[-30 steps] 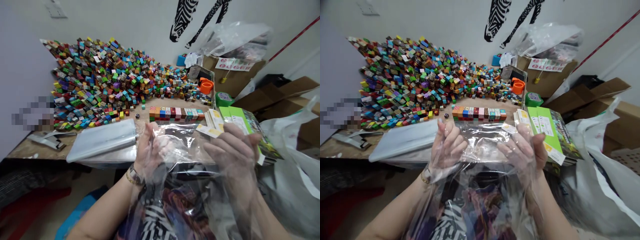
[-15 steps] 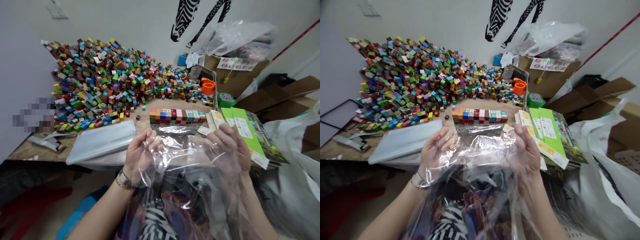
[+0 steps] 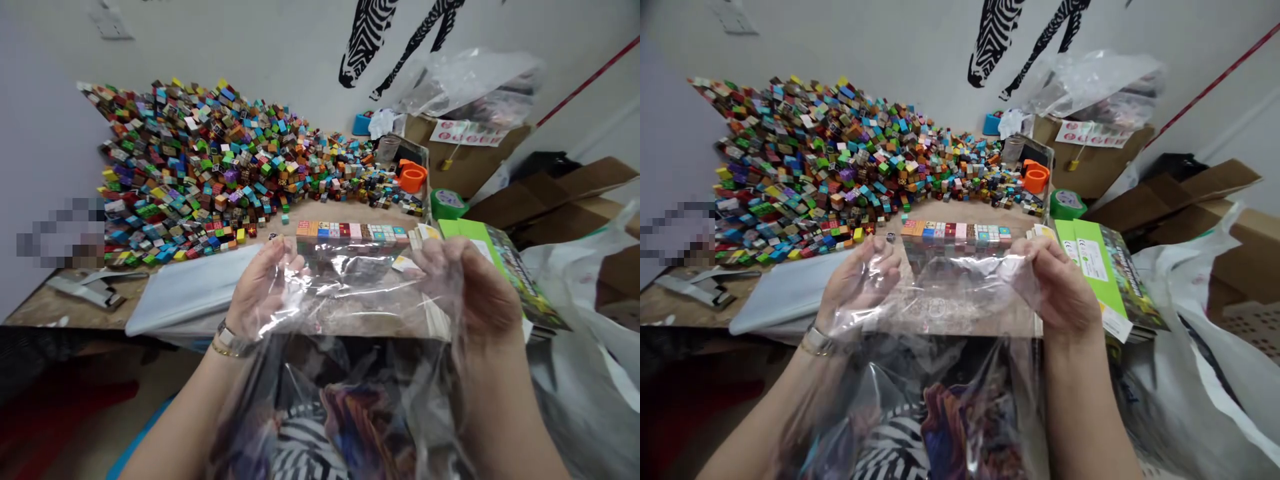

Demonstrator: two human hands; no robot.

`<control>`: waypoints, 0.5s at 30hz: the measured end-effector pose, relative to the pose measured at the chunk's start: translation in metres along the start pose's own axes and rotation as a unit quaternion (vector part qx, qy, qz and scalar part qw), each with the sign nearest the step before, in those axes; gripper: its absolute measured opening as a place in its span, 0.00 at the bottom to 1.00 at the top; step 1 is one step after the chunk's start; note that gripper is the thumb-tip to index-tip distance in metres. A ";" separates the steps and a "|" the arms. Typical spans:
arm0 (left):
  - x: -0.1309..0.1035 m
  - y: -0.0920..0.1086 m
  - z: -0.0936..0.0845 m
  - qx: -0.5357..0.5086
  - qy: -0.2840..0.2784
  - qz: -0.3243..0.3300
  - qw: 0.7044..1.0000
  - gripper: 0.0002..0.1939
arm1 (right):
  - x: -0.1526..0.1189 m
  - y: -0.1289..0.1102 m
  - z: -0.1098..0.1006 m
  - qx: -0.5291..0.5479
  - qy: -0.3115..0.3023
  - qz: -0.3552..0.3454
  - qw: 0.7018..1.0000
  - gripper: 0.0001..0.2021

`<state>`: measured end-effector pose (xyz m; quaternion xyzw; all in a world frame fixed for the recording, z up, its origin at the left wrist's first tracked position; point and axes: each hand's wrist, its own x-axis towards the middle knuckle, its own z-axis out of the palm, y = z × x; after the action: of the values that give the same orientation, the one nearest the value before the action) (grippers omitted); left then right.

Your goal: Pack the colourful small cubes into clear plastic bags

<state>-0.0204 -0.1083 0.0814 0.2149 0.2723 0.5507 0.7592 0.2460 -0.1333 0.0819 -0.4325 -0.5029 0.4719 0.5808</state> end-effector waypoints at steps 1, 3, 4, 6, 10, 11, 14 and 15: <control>-0.001 0.000 0.003 -0.019 0.009 -0.013 1.000 0.14 | -0.001 0.000 0.002 -0.011 -0.002 -0.023 1.000 0.25; -0.001 -0.002 0.010 -0.059 0.026 -0.026 0.998 0.17 | -0.005 0.007 0.008 -0.022 0.007 -0.043 0.999 0.28; -0.001 -0.004 0.013 -0.080 0.031 -0.027 0.996 0.18 | -0.008 0.012 0.012 -0.016 0.014 -0.043 0.999 0.29; -0.002 -0.010 0.018 -0.123 0.037 -0.025 0.991 0.21 | -0.015 0.025 0.019 0.031 0.016 -0.037 0.999 0.30; -0.008 -0.027 0.022 -0.175 0.035 -0.053 0.983 0.22 | -0.031 0.042 0.032 0.251 0.018 -0.059 0.966 0.30; -0.011 -0.031 0.022 -0.180 0.033 -0.063 0.981 0.22 | -0.034 0.041 0.035 0.302 0.032 -0.057 0.951 0.29; -0.017 -0.039 0.018 -0.188 0.027 -0.086 0.978 0.23 | -0.037 0.033 0.042 0.350 0.065 0.003 0.934 0.28; -0.018 -0.040 0.017 -0.191 0.024 -0.087 0.977 0.23 | -0.035 0.029 0.044 0.334 0.066 0.030 0.940 0.29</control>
<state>0.0144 -0.1380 0.0723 0.0284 0.1979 0.5289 0.8248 0.1970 -0.1615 0.0525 -0.2590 -0.2639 0.6000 0.7094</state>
